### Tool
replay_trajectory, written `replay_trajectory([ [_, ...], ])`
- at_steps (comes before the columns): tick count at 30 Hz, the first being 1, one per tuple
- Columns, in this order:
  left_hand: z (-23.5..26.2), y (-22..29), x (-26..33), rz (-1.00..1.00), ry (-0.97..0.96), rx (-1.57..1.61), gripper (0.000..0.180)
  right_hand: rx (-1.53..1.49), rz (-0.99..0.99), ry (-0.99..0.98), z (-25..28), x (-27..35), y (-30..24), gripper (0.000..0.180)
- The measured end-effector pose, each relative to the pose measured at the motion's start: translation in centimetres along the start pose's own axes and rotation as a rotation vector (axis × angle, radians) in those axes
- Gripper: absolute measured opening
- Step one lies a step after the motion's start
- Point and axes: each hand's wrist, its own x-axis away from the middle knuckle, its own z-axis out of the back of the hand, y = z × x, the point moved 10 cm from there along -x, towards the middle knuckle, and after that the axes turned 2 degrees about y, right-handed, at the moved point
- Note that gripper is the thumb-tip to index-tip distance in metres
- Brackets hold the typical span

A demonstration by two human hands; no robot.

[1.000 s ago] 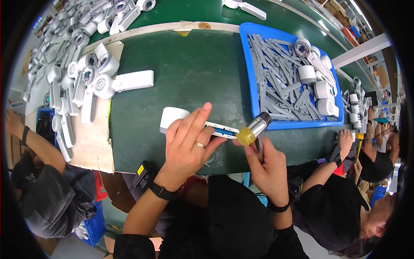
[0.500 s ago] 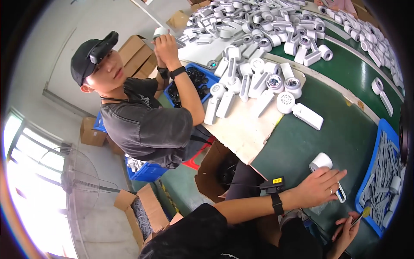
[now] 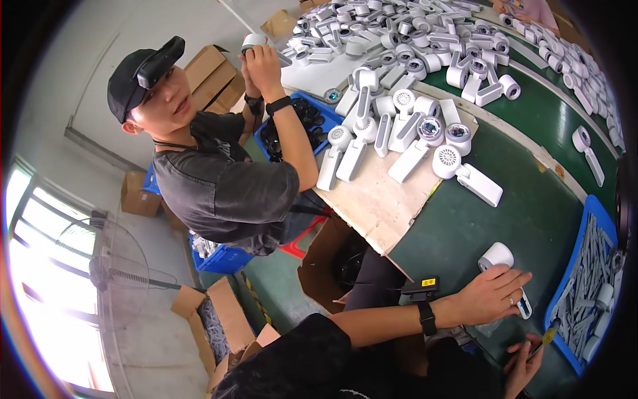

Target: The person assembles handheld fans by fitting a plastic cover onto the handle and tapping it into place with a hammer. They then attach a fan head to the handle, tap the connection with the hammer, and place the finished fan onto the conveyor belt.

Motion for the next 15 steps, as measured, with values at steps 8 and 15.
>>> replay_trajectory([
  [8, 0.2, 0.1, -0.3, -0.028, 0.044, -0.101, 0.035, -0.002, -0.017, 0.027, 0.2, 0.1, -0.1, 0.014],
  [15, 0.2, -0.1, -0.1, 0.023, 0.025, -0.077, 0.033, 0.010, 0.075, 0.036, 1.9, -1.0, 4.3, 0.022],
])
